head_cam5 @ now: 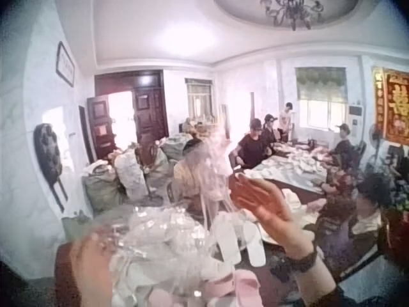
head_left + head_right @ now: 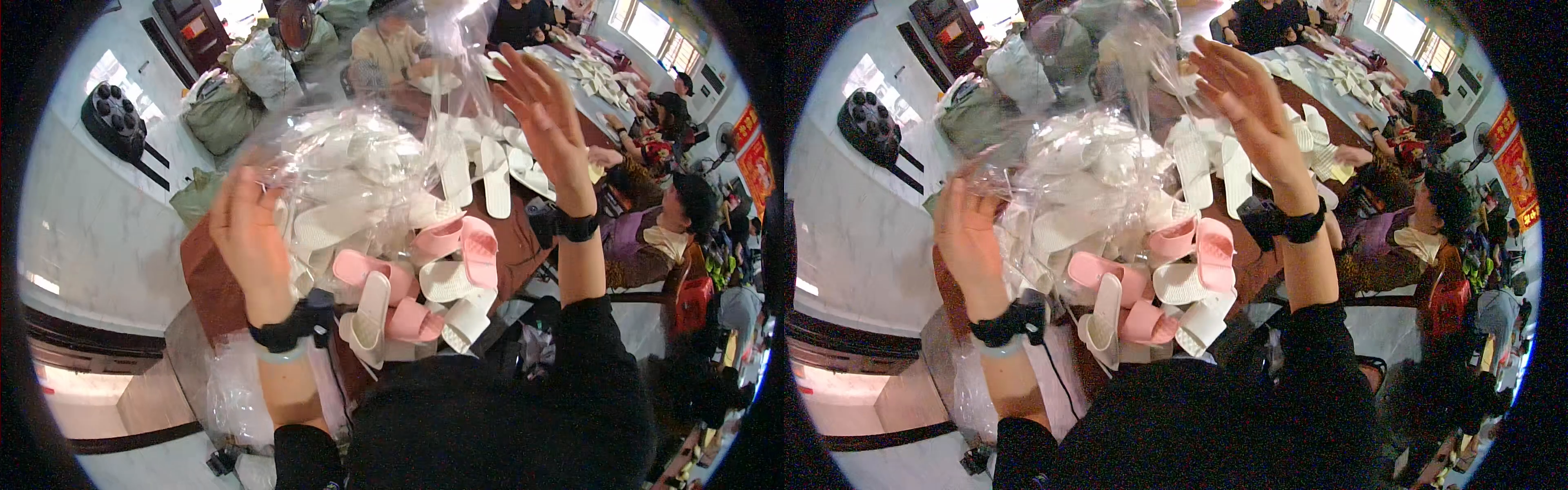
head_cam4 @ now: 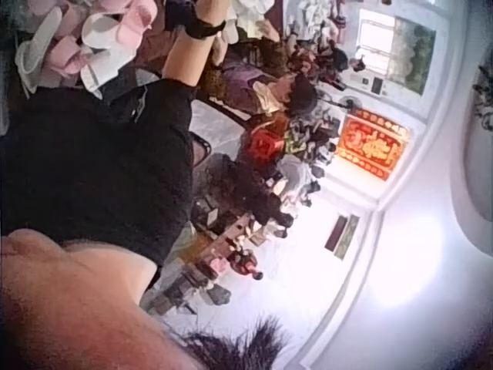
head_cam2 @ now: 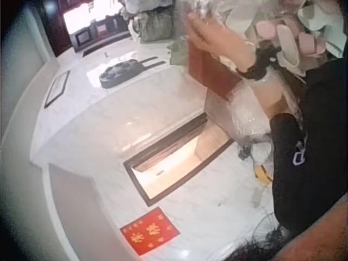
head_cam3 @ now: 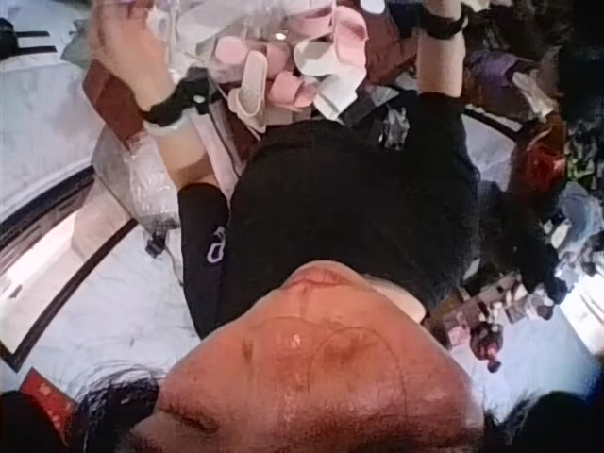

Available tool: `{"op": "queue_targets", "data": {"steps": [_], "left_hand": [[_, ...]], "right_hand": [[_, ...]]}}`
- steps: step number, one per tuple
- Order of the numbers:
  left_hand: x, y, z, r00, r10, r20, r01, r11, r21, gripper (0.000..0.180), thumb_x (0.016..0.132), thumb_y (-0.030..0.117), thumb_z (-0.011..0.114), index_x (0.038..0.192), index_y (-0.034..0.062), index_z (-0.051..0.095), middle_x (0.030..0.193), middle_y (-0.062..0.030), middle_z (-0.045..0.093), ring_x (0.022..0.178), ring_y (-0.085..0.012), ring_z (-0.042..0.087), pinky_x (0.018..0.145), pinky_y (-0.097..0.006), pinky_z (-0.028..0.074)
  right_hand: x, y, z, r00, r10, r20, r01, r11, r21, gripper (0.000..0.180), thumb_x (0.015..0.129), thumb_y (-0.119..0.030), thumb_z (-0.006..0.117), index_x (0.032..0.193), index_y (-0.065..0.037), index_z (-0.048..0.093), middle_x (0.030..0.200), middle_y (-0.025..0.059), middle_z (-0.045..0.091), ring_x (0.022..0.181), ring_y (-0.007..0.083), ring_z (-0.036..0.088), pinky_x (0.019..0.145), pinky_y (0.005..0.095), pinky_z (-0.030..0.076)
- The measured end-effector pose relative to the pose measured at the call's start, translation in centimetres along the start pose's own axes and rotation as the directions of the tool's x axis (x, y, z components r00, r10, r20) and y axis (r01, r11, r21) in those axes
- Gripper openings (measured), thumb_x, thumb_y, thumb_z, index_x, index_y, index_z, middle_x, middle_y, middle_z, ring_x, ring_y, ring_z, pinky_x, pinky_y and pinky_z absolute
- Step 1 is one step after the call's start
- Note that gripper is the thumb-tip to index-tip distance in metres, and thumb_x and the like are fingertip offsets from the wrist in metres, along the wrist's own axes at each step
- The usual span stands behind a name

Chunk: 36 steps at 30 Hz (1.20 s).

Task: Packing pairs of slippers into plastic bags.

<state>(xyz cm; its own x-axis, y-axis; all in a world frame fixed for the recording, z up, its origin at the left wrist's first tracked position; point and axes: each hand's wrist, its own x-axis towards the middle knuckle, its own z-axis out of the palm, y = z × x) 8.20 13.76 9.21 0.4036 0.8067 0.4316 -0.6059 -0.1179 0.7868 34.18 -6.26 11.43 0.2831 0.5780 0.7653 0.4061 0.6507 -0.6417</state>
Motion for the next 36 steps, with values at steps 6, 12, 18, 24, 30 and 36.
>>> {"op": "queue_targets", "data": {"steps": [6,12,18,24,30,36], "left_hand": [[-1.8,1.2,-8.4,0.981,-0.125,-0.146,0.115,0.99,-0.081,0.03,0.088,0.016,0.055,0.113,0.0005,0.053,0.119,-0.0113,0.056,0.107,-0.0222,0.053,0.082,-0.038,0.048],[-8.8,1.2,-16.7,0.751,-0.382,-0.538,0.257,0.921,-0.295,0.033,0.086,0.021,0.056,0.115,0.0048,0.053,0.113,-0.0066,0.058,0.105,-0.0202,0.053,0.09,-0.038,0.043],[-17.6,2.7,-25.5,0.541,-0.346,-0.766,0.261,0.936,-0.238,0.031,0.087,0.022,0.052,0.114,0.0079,0.056,0.117,-0.0026,0.054,0.108,-0.0223,0.05,0.088,-0.039,0.044],[-26.5,5.7,-30.6,0.43,-0.166,-0.887,0.325,0.946,-0.02,0.033,0.087,0.022,0.051,0.112,0.0019,0.054,0.116,-0.0078,0.056,0.101,-0.0255,0.054,0.081,-0.038,0.047],[-32.4,8.4,-36.3,0.315,-0.064,-0.947,0.342,0.938,0.051,0.027,0.086,0.02,0.05,0.105,0.0004,0.055,0.104,-0.012,0.061,0.085,-0.0269,0.059,0.071,-0.038,0.049],[-35.4,9.8,-45.4,0.139,-0.081,-0.987,0.369,0.929,-0.024,0.019,0.087,0.02,0.046,0.093,0.0028,0.054,0.088,-0.0131,0.063,0.069,-0.0267,0.06,0.06,-0.037,0.048]], "right_hand": [[-7.3,8.4,-1.2,0.95,0.312,-0.016,-0.265,0.776,-0.572,0.099,0.068,-0.031,0.078,0.143,-0.009,0.016,0.148,0.0108,0.02,0.137,0.0248,0.018,0.109,0.0405,0.017],[-16.9,11.9,7.0,0.708,0.638,0.303,-0.701,0.688,0.188,0.055,0.084,-0.02,0.065,0.13,-0.004,0.041,0.104,0.0081,0.061,0.091,0.0178,0.059,0.081,0.0307,0.049],[-16.1,10.2,15.1,0.549,0.541,0.637,-0.811,0.16,0.563,0.076,0.082,-0.058,0.052,0.13,-0.002,0.039,0.128,0.0248,0.045,0.107,0.0365,0.053,0.087,0.047,0.045],[-14.8,8.6,22.7,0.445,0.477,0.758,-0.894,0.292,0.34,0.084,0.081,-0.062,0.051,0.136,-0.003,0.03,0.133,0.0205,0.042,0.113,0.0311,0.051,0.09,0.0415,0.044],[-18.2,12.8,31.5,0.366,0.513,0.777,-0.781,0.623,-0.044,0.034,0.084,-0.006,0.06,0.116,-0.004,0.051,0.082,0.0055,0.065,0.067,0.0084,0.058,0.054,0.0214,0.044],[-18.8,16.0,40.0,0.292,0.623,0.726,-0.824,0.549,-0.139,0.019,0.088,-0.004,0.048,0.107,-0.004,0.052,0.084,0.0098,0.064,0.06,0.0113,0.058,0.05,0.0251,0.045]]}}
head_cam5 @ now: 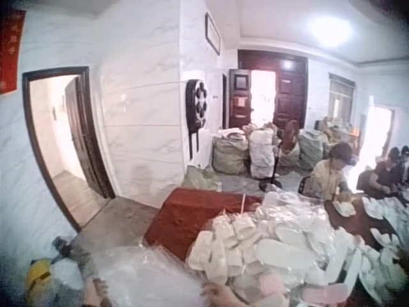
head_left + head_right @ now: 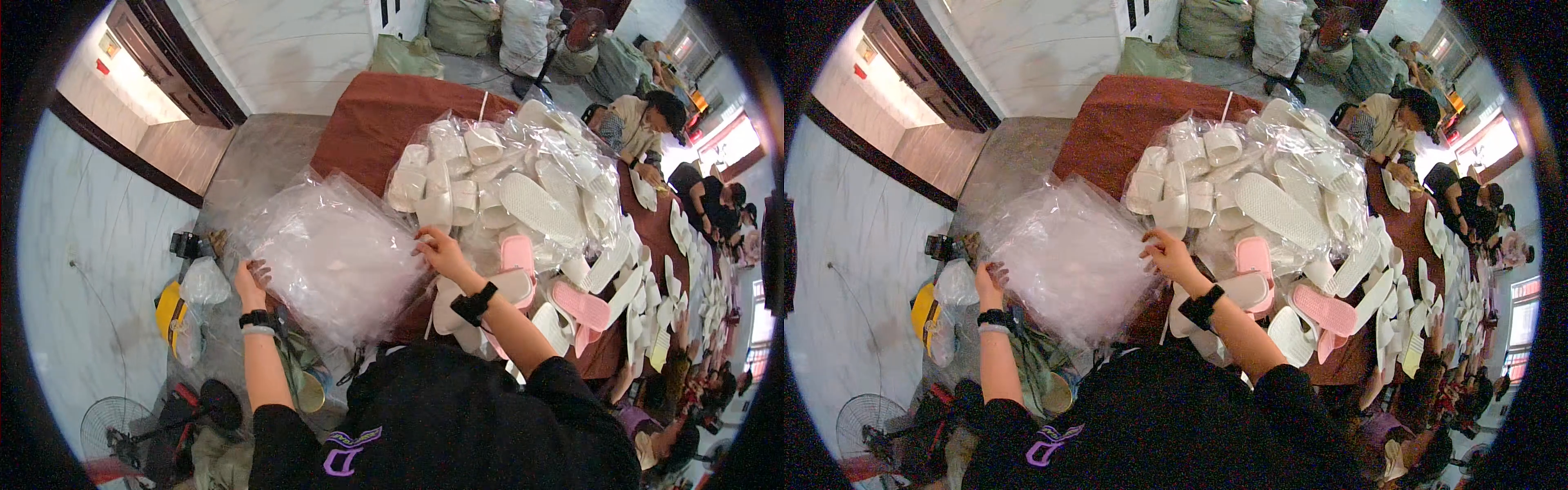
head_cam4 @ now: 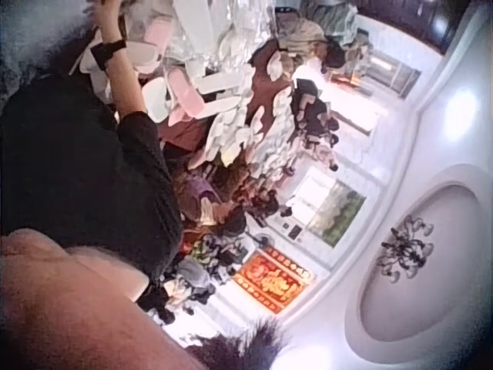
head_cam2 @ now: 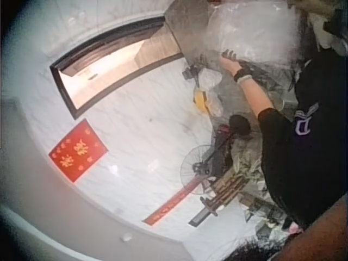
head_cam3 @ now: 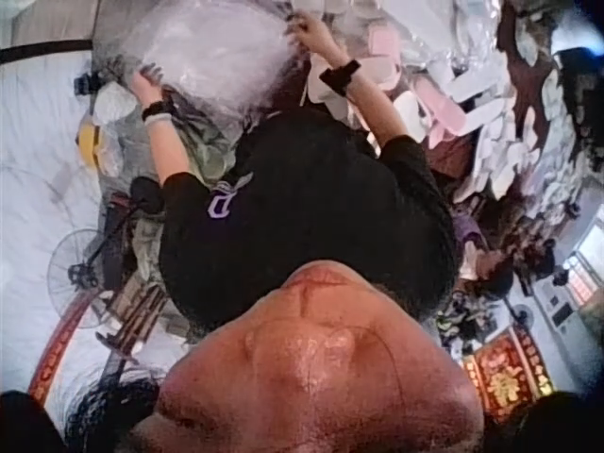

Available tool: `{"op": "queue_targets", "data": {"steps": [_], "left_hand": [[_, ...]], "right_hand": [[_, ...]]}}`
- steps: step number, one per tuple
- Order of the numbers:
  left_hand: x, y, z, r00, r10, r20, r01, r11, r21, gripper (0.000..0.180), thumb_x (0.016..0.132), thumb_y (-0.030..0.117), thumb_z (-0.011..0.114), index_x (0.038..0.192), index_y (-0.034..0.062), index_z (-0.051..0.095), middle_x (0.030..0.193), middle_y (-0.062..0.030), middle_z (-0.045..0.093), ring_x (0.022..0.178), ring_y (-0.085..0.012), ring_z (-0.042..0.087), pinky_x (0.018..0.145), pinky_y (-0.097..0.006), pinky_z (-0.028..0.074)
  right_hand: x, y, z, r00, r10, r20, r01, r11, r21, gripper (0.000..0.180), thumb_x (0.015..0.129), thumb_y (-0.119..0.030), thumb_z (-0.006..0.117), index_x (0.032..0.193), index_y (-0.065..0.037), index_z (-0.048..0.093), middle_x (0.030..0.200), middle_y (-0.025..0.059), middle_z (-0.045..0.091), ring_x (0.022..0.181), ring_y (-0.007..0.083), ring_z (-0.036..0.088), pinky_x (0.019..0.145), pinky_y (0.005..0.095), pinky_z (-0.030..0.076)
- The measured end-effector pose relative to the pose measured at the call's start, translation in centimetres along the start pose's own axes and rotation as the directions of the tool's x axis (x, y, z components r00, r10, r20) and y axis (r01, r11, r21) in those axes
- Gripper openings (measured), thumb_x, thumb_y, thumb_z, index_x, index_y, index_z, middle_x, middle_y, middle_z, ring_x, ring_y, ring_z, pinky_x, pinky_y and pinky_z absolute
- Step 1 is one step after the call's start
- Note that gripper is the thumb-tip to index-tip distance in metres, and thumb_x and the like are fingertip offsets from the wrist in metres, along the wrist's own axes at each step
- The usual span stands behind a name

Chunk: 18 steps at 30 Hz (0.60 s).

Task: Packing pairs of slippers into plastic bags.

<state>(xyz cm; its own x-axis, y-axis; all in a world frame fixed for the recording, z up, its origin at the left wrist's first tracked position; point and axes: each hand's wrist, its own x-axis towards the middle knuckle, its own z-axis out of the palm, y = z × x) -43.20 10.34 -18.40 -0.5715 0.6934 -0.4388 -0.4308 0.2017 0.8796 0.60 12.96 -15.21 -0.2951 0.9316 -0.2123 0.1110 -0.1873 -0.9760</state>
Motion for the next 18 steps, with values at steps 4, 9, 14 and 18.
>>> {"op": "queue_targets", "data": {"steps": [4,9,14,18], "left_hand": [[5.9,-1.3,-4.0,0.999,-0.013,0.036,0.009,0.995,0.099,0.027,0.088,0.028,0.048,0.102,0.0045,0.052,0.087,-0.0103,0.063,0.066,-0.0238,0.058,0.055,-0.037,0.047],[6.8,-2.9,-0.6,0.908,0.416,0.045,-0.277,0.519,0.809,0.052,0.085,0.028,0.054,0.129,0.003,0.039,0.116,-0.0175,0.048,0.101,-0.0299,0.048,0.084,-0.046,0.039],[0.7,-5.3,8.6,0.569,0.52,0.636,-0.586,-0.285,0.758,0.082,0.074,0.051,0.063,0.142,0.0223,0.027,0.149,-0.0132,0.017,0.136,-0.038,0.012,0.102,-0.064,0.013],[-0.5,-6.7,11.6,0.735,0.214,0.644,-0.594,-0.255,0.763,0.102,0.06,0.064,0.068,0.143,0.0271,0.023,0.151,-0.0128,0.005,0.137,-0.0413,0.001,0.096,-0.073,0.007]], "right_hand": [[3.6,2.4,4.0,0.997,-0.036,0.064,0.042,0.994,-0.101,0.024,0.089,-0.002,0.043,0.109,-0.005,0.056,0.088,0.0122,0.063,0.06,0.0163,0.061,0.052,0.0284,0.048],[5.1,6.7,5.4,0.968,0.212,0.133,-0.132,0.884,-0.449,0.031,0.091,-0.012,0.048,0.12,-0.008,0.057,0.093,0.0123,0.063,0.055,0.016,0.059,0.047,0.0294,0.047],[5.3,10.3,5.5,0.995,0.091,0.051,-0.067,0.932,-0.357,0.052,0.083,-0.021,0.064,0.128,-0.005,0.047,0.109,0.0159,0.058,0.055,0.0182,0.058,0.05,0.03,0.048],[5.6,11.3,5.0,0.988,-0.051,0.147,0.122,0.836,-0.535,0.073,0.072,-0.022,0.073,0.133,-0.003,0.039,0.116,0.0163,0.054,0.069,0.0208,0.06,0.063,0.0314,0.049]]}}
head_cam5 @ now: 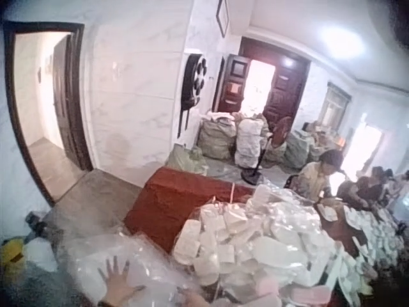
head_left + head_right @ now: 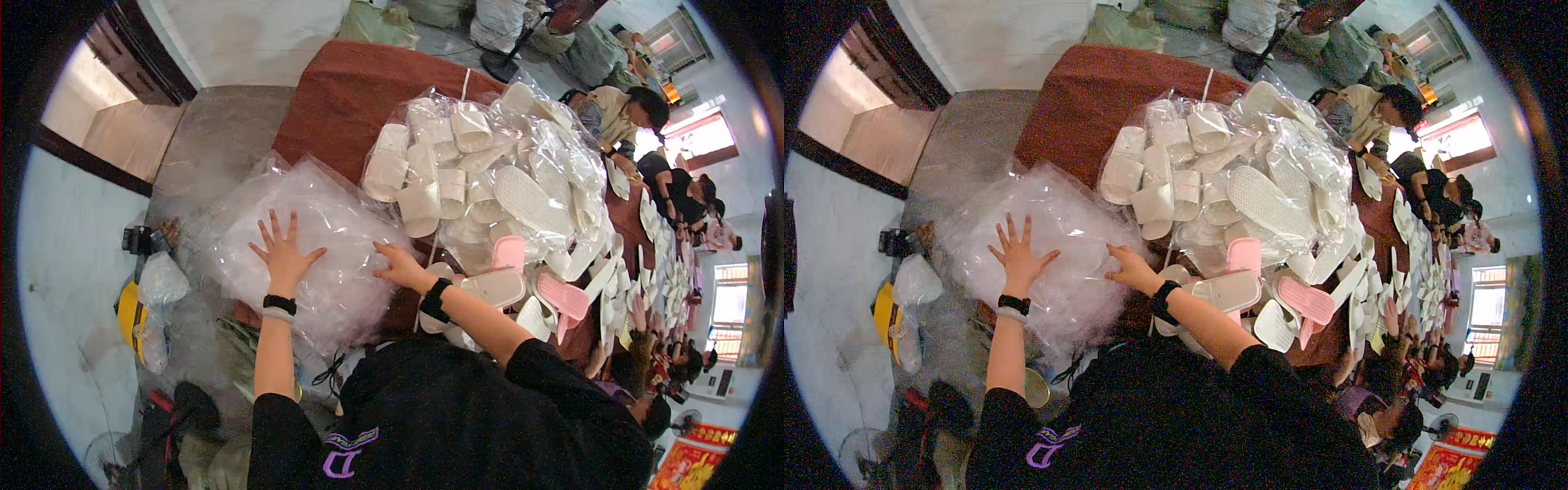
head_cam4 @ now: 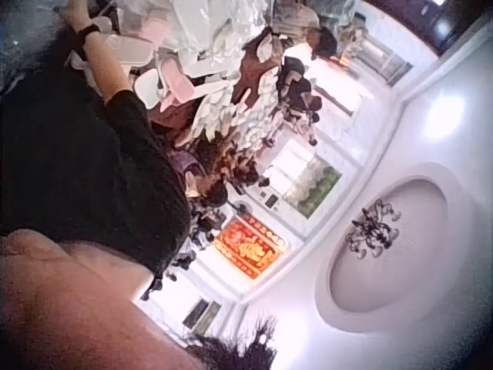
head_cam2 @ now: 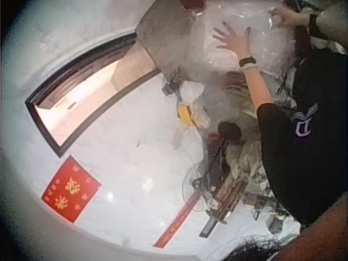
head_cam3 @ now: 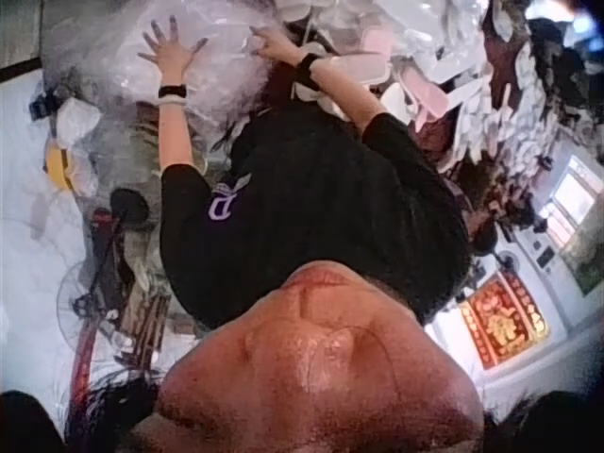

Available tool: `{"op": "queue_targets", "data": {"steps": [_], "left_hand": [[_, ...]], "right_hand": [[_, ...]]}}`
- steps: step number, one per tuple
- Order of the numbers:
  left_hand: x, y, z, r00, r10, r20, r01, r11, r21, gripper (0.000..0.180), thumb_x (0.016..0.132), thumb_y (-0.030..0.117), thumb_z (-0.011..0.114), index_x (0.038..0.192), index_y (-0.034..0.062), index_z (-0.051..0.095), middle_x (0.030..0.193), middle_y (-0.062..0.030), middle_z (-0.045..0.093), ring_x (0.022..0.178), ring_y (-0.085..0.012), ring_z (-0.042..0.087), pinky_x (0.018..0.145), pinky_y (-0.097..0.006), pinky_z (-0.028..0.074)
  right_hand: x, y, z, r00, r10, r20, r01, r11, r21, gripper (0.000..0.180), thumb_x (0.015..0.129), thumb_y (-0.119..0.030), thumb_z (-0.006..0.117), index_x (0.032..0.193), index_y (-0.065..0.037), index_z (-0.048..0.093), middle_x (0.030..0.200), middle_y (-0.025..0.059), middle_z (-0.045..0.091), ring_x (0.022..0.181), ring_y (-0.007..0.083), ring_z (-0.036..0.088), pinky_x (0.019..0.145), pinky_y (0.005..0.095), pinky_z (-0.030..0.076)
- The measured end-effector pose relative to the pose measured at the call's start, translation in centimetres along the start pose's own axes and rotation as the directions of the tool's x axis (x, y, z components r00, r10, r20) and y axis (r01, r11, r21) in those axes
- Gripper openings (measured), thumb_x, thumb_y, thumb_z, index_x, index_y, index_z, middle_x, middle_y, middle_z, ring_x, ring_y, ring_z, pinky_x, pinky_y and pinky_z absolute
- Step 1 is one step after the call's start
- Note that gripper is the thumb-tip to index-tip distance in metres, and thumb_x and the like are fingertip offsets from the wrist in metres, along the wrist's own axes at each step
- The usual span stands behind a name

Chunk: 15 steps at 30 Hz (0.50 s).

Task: Packing pairs of slippers into plastic bags.

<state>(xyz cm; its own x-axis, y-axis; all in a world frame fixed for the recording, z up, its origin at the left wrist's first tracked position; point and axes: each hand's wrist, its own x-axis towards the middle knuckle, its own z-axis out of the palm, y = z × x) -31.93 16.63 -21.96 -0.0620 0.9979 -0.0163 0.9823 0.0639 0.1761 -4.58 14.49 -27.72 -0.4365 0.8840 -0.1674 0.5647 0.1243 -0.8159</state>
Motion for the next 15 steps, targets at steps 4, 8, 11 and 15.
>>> {"op": "queue_targets", "data": {"steps": [4,8,11,15], "left_hand": [[2.2,-0.4,2.1,0.965,-0.166,0.202,0.178,0.983,-0.045,0.113,0.05,0.062,0.076,0.143,0.0293,0.02,0.151,-0.0136,0.0,0.137,-0.0408,-0.001,0.091,-0.077,0.011],[3.7,-0.1,4.2,0.873,-0.265,0.409,0.252,0.964,0.087,0.117,0.049,0.06,0.077,0.144,0.0293,0.016,0.15,-0.017,-0.004,0.137,-0.0415,-0.001,0.089,-0.077,0.017],[3.4,0.3,3.4,0.869,-0.259,0.422,0.228,0.966,0.124,0.115,0.052,0.064,0.075,0.144,0.03,0.015,0.15,-0.0184,-0.004,0.137,-0.0421,-0.001,0.087,-0.078,0.018],[3.6,1.2,3.8,0.901,-0.191,0.388,0.163,0.981,0.105,0.112,0.051,0.057,0.078,0.143,0.027,0.021,0.151,-0.0139,0.003,0.137,-0.0396,0.006,0.092,-0.074,0.019]], "right_hand": [[-0.8,0.3,-1.0,0.991,0.113,0.074,-0.107,0.991,-0.076,0.077,0.068,-0.021,0.075,0.133,-0.002,0.039,0.121,0.0174,0.049,0.078,0.0227,0.059,0.069,0.0315,0.049],[-4.6,-1.6,-4.3,0.99,0.077,0.115,-0.08,0.997,0.02,0.068,0.071,-0.016,0.071,0.13,-0.001,0.041,0.122,0.0202,0.046,0.091,0.031,0.055,0.08,0.034,0.048],[-10.1,-7.0,-11.4,0.996,-0.033,0.086,0.029,0.998,0.049,0.059,0.078,-0.015,0.067,0.13,-0.003,0.042,0.122,0.0167,0.048,0.099,0.0264,0.055,0.083,0.0337,0.047],[-22.8,-1.6,-19.4,0.948,0.297,-0.116,-0.208,0.851,0.481,0.054,0.081,-0.014,0.065,0.13,-0.006,0.044,0.12,0.0098,0.053,0.099,0.0197,0.055,0.086,0.0308,0.046]]}}
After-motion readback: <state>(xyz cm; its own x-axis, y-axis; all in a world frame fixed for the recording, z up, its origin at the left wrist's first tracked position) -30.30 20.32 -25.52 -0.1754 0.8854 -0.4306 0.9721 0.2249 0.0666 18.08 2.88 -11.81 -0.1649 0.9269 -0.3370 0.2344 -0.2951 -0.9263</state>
